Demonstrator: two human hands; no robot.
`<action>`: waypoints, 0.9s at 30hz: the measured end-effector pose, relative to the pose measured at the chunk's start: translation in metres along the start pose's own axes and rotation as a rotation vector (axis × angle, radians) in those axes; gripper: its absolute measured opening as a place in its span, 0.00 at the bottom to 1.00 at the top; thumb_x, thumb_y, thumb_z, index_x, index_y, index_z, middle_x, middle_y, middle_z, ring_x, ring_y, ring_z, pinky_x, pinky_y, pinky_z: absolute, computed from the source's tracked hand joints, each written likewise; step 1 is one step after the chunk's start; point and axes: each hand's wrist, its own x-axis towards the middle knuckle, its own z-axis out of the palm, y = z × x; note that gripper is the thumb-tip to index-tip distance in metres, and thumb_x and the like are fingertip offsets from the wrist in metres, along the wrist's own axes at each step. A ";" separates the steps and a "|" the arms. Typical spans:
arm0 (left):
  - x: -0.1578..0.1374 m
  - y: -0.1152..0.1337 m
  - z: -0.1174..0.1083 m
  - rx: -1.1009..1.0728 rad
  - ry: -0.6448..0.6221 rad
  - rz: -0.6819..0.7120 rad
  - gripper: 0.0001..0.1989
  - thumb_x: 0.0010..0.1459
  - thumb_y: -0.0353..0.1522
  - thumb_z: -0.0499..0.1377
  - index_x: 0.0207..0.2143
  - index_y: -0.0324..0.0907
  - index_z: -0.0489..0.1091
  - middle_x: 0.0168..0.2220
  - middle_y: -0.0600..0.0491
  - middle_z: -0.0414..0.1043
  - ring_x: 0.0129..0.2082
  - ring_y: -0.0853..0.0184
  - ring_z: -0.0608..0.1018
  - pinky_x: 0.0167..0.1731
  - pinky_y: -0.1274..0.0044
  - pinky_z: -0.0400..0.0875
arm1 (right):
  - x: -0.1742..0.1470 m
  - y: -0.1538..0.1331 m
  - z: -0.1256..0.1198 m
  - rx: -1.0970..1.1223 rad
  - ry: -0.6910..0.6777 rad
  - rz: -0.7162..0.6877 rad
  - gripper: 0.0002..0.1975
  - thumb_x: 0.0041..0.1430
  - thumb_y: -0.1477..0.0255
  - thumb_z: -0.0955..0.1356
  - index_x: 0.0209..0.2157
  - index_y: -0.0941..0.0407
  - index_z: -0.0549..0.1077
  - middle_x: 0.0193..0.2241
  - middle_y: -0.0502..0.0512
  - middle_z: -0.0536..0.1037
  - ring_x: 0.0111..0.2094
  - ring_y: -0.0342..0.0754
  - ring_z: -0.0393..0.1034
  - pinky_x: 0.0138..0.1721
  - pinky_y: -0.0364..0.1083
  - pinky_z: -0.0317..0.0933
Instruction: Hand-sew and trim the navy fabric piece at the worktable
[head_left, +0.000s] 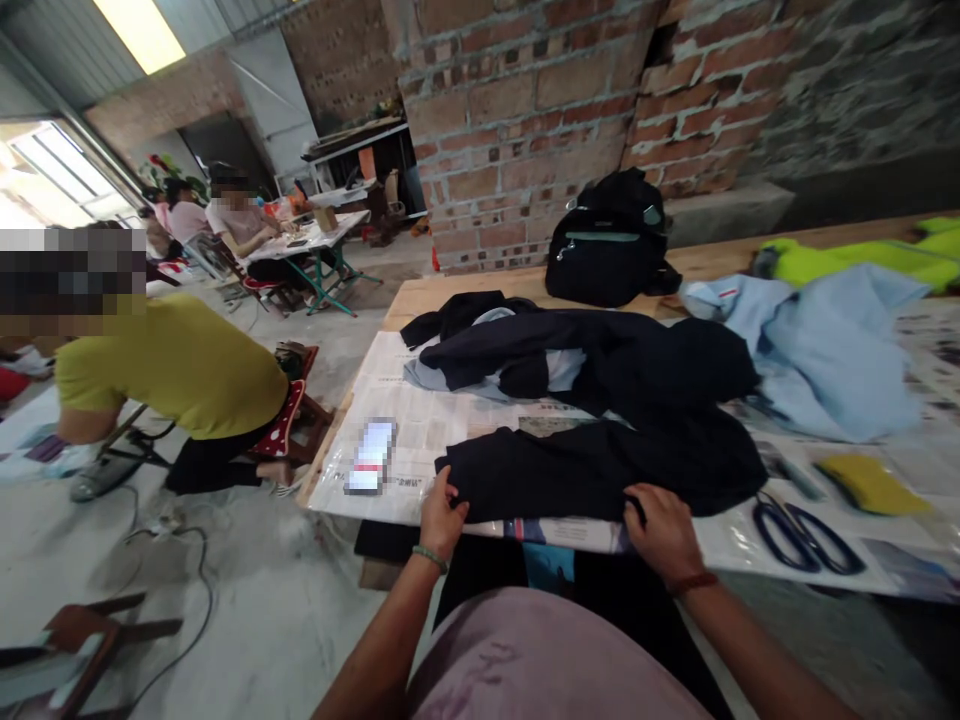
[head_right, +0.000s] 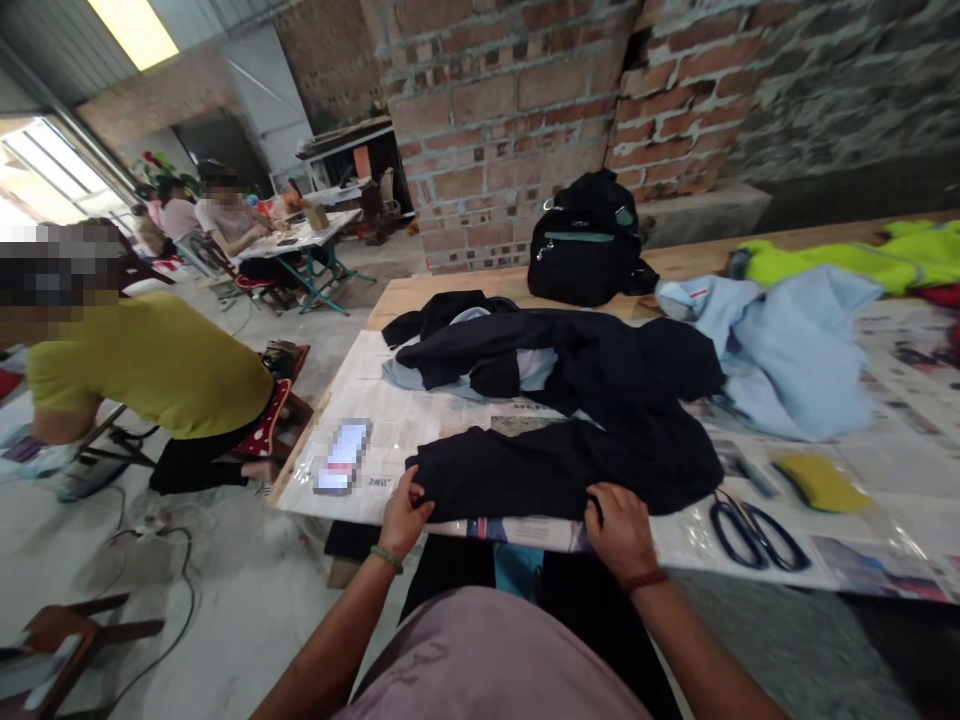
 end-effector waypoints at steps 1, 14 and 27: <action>0.000 0.001 0.000 0.017 -0.011 -0.012 0.33 0.44 0.27 0.59 0.55 0.39 0.57 0.33 0.53 0.66 0.31 0.69 0.68 0.35 0.78 0.64 | 0.000 0.000 0.000 -0.005 0.002 -0.007 0.09 0.52 0.72 0.60 0.34 0.57 0.69 0.34 0.59 0.72 0.38 0.52 0.65 0.40 0.50 0.58; 0.034 0.026 -0.009 0.156 0.002 -0.034 0.07 0.43 0.33 0.64 0.24 0.43 0.68 0.17 0.57 0.63 0.23 0.67 0.69 0.26 0.77 0.54 | 0.002 -0.002 -0.001 0.091 -0.040 0.060 0.09 0.51 0.72 0.60 0.33 0.53 0.69 0.34 0.60 0.72 0.39 0.57 0.65 0.40 0.54 0.57; 0.067 0.029 -0.009 0.143 -0.138 0.002 0.07 0.41 0.24 0.61 0.23 0.46 0.69 0.17 0.58 0.64 0.21 0.67 0.68 0.26 0.78 0.56 | 0.015 -0.007 -0.011 0.134 -0.071 0.158 0.11 0.50 0.76 0.61 0.35 0.56 0.71 0.34 0.59 0.71 0.39 0.52 0.62 0.42 0.50 0.55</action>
